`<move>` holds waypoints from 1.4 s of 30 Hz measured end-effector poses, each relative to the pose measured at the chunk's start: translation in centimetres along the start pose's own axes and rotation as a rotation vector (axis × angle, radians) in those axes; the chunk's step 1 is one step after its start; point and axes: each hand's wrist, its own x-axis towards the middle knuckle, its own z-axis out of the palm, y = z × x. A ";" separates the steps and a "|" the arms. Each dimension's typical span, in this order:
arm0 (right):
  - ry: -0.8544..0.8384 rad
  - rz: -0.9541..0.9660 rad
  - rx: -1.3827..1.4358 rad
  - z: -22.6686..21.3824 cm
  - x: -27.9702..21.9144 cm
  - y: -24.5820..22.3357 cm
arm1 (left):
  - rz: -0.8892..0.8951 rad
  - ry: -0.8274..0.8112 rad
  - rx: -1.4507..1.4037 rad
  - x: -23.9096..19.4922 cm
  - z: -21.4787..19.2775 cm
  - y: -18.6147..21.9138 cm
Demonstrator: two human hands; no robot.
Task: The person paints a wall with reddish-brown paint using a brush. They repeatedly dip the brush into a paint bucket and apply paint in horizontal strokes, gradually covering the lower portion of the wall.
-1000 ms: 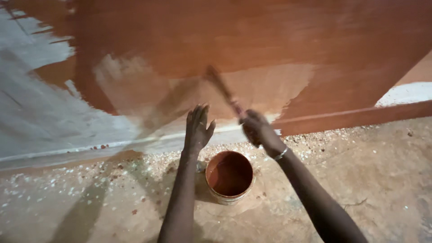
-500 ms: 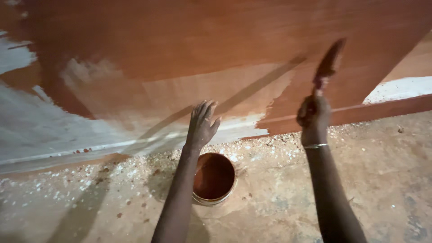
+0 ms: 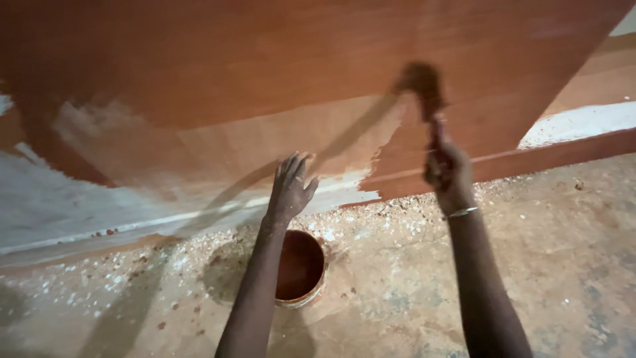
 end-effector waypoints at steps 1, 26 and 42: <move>0.051 -0.041 -0.008 -1.4 0.1 -1.1 | -0.006 -0.002 -0.022 0.1 0.4 0.3; 0.224 -0.266 -0.024 1.5 -2.8 3.2 | 0.016 0.003 -0.064 0.6 3.0 0.4; 0.153 -0.113 -0.113 4.7 -3.6 4.0 | -0.014 -0.035 0.022 -0.7 1.2 -0.8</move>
